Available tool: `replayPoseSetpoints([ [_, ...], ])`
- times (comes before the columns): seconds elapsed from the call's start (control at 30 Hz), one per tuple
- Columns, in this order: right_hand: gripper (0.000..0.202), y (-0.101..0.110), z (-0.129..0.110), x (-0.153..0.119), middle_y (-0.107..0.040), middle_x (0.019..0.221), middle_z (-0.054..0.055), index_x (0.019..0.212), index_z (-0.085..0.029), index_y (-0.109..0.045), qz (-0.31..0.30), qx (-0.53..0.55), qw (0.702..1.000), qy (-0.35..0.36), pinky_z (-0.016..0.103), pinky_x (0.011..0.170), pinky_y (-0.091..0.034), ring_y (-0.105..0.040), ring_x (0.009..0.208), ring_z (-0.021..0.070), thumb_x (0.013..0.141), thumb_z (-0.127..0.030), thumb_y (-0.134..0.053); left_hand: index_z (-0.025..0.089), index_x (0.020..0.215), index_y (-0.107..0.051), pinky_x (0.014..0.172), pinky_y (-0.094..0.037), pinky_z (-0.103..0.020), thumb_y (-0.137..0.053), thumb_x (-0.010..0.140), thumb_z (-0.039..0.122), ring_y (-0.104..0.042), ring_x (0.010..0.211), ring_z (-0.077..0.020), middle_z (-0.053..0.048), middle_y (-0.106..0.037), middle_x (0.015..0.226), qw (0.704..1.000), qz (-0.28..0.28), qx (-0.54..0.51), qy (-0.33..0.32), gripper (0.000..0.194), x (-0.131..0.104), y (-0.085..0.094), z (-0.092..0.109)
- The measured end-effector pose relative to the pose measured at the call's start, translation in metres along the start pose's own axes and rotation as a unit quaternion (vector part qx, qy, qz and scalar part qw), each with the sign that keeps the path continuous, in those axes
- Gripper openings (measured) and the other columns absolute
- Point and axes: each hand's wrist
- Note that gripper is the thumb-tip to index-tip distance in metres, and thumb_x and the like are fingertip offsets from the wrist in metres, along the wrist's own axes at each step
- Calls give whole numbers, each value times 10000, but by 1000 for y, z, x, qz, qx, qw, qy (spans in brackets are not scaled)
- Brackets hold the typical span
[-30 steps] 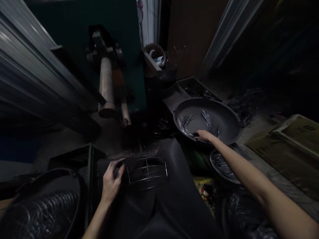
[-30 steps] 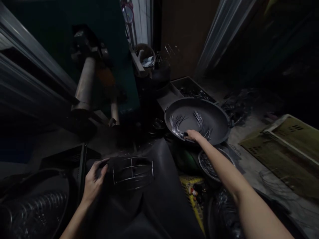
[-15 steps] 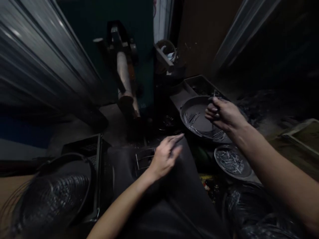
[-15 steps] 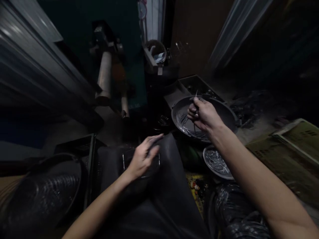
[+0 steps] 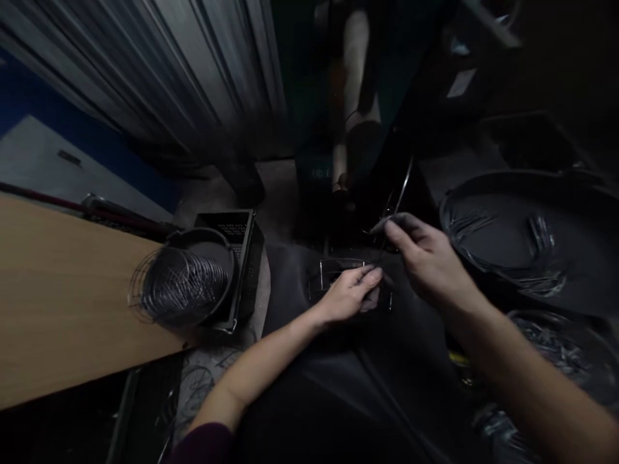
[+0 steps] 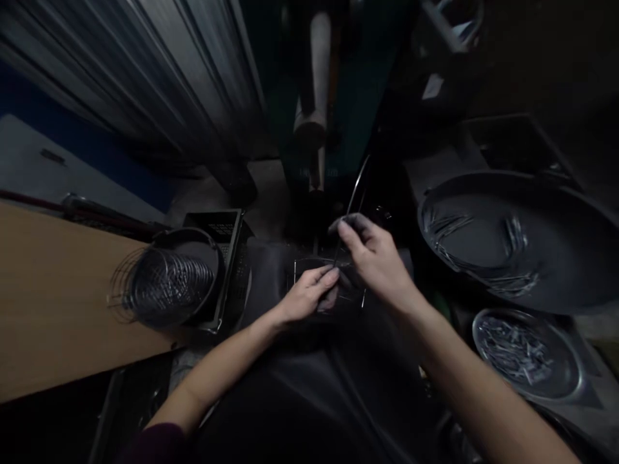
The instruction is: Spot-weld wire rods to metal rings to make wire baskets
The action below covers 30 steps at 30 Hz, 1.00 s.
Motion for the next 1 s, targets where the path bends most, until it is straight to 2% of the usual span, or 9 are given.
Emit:
replayPoseSetpoints([
  [0.1, 298, -3, 44, 2, -568, 662, -1, 801, -188, -596, -7, -7, 999, -47, 194, 439, -402, -508, 532, 92, 782, -482, -640, 173, 1139, -585, 837, -461, -322, -413, 906, 474, -598, 867, -184, -71, -643, 925, 985, 5, 169, -25, 418, -7, 30, 3],
  [0.13, 316, -3, 55, 8, -552, 626, -10, 829, -183, -590, -7, 10, 996, -83, 187, 390, -358, -464, 469, 80, 774, -490, -639, 194, 1238, -527, 945, -416, -384, -485, 868, 479, -558, 1049, -235, -102, -611, 1118, 970, 30, 238, -40, 469, -8, 37, 0],
  [0.2, 317, -4, 70, 23, -523, 569, -29, 859, -171, -569, 0, 30, 990, -139, 176, 343, -294, -403, 402, 64, 752, -454, -664, 220, 1399, -341, 1049, -298, -505, -621, 759, 492, -389, 1267, -329, -144, -449, 1363, 928, 67, 360, -62, 750, -8, 46, -16],
  [0.3, 312, -8, 81, 43, -508, 525, -52, 876, -170, -534, 18, 37, 983, -179, 169, 329, -270, -385, 372, 61, 714, -376, -704, 202, 1452, -195, 1053, -277, -535, -634, 725, 376, -397, 1245, -342, -159, -430, 1355, 894, 99, 430, -70, 867, 3, 46, -53],
  [0.43, 332, -14, 76, 61, -493, 513, -68, 882, -179, -516, -1, 63, 985, -161, 163, 330, -259, -382, 369, 59, 691, -361, -717, 208, 1417, -204, 985, -387, -446, -585, 689, 203, -530, 1061, -250, -102, -531, 1183, 906, 191, 344, -155, 822, 24, 49, -82],
  [0.57, 299, -21, 51, 80, -479, 510, -72, 888, -189, -513, 11, 80, 991, -105, 168, 329, -259, -379, 368, 61, 709, -338, -701, 239, 1412, -142, 976, -399, -456, -625, 662, 189, -562, 1040, -230, -64, -552, 1114, 894, 198, 282, -287, 893, 46, 71, -64],
  [0.67, 273, -28, 31, 96, -469, 505, -73, 882, -193, -507, 24, 74, 993, -93, 175, 324, -259, -371, 356, 63, 728, -333, -684, 257, 1404, -120, 979, -401, -466, -657, 651, 180, -576, 1035, -228, -66, -551, 1122, 875, 192, 284, -343, 929, 61, 88, -43],
  [0.8, 263, -36, 15, 112, -451, 490, -82, 848, -203, -476, 29, 62, 994, -84, 178, 322, -265, -359, 340, 62, 731, -336, -670, 248, 1394, -118, 945, -440, -450, -674, 629, 147, -579, 1040, -237, -87, -550, 1139, 867, 197, 276, -365, 951, 76, 101, -28],
  [1.0, 326, -40, 13, 128, -395, 444, -89, 799, -224, -441, 28, 51, 997, -48, 199, 320, -255, -336, 342, 76, 678, -376, -703, 234, 1369, -142, 920, -473, -424, -670, 619, 124, -587, 1022, -228, -114, -518, 1207, 870, 202, 249, -375, 923, 86, 113, -20],
])
Point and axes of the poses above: each hand's wrist, its own x-axis towards the middle knuckle, its own y-axis out of the back of the hand, z = x × y
